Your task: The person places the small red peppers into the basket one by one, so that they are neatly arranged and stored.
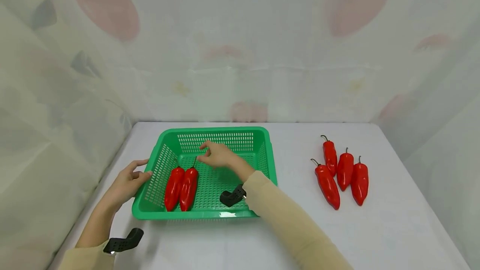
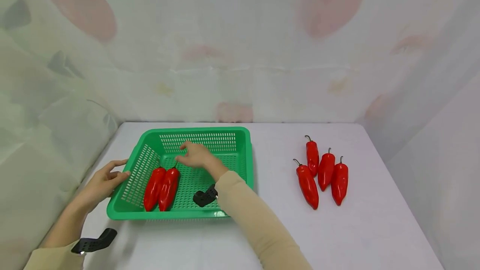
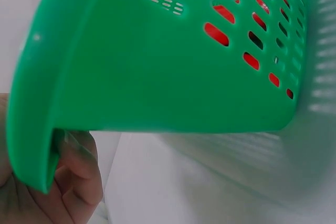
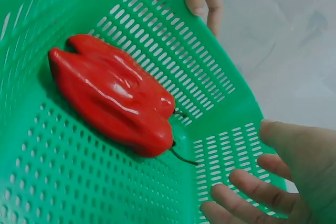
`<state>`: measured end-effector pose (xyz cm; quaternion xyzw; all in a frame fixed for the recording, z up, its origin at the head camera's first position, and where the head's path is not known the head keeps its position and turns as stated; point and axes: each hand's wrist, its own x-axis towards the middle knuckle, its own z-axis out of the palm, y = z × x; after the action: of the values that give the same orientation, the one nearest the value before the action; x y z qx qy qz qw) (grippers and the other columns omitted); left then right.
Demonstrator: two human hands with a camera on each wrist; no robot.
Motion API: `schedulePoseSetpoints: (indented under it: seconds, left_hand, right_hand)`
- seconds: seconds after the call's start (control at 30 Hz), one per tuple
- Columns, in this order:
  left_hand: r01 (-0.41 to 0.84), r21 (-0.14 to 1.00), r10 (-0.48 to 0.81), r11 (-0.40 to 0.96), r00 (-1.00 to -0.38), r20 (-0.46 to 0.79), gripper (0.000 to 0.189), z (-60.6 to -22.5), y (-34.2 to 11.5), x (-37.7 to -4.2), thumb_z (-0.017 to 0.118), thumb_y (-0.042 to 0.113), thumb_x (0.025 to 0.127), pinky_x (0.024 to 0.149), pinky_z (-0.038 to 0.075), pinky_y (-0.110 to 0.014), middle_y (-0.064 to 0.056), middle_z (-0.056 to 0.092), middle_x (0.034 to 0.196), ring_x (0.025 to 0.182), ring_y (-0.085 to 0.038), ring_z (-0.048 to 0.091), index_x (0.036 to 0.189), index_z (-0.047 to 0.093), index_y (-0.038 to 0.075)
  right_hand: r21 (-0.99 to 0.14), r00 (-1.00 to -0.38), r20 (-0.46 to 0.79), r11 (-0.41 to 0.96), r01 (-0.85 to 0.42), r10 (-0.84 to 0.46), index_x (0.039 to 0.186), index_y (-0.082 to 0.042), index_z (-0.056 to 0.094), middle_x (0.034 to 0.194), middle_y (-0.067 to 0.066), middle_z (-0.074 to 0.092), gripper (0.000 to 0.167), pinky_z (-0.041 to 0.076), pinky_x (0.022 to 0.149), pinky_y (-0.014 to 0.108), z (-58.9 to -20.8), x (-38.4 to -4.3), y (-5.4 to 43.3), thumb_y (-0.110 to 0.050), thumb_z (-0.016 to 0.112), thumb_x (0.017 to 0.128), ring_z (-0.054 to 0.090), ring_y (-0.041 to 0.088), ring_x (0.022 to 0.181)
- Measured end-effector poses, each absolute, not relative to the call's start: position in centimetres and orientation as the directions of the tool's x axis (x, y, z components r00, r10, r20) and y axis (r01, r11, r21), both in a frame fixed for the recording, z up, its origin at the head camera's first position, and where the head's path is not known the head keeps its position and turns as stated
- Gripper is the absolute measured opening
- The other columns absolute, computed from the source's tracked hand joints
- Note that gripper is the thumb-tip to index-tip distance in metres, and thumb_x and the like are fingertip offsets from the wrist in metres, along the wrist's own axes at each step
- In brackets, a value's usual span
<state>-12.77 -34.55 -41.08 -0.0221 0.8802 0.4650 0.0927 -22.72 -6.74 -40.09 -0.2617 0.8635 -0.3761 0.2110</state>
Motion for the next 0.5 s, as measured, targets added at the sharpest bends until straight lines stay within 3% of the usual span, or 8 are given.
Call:
schedulePoseSetpoints:
  seconds: [0.13, 0.5]
  left_hand:
    - [-0.137, 0.809, 0.043, 0.571, -0.98, -0.196, 0.061, -41.1, -34.6, -12.8, 0.048, 0.032, 0.096, 0.064, 0.056, -0.035, -0.025, 0.058, 0.101, 0.075, -0.022, 0.066, 0.142, 0.021, 0.003]
    - [-0.136, 0.798, 0.038, 0.587, -0.98, -0.194, 0.063, -41.0, -34.8, -13.1, 0.049, 0.034, 0.095, 0.063, 0.056, -0.035, -0.024, 0.058, 0.101, 0.075, -0.023, 0.065, 0.143, 0.021, 0.005]
  right_hand:
    - [-0.709, -0.779, -0.099, 0.593, -0.381, -0.619, 0.126, -0.015, 0.051, 0.106, 0.002, 0.063, 0.04, 0.047, 0.075, 0.023, -39.6, -22.8, -6.1, -0.036, 0.055, 0.091, 0.06, 0.011, 0.089]
    - [-0.702, -0.748, 0.024, 0.522, -0.485, -0.663, 0.127, -0.016, 0.051, 0.11, 0.001, 0.062, 0.041, 0.048, 0.073, 0.02, -37.1, -22.7, -4.7, -0.036, 0.055, 0.091, 0.061, 0.007, 0.086]
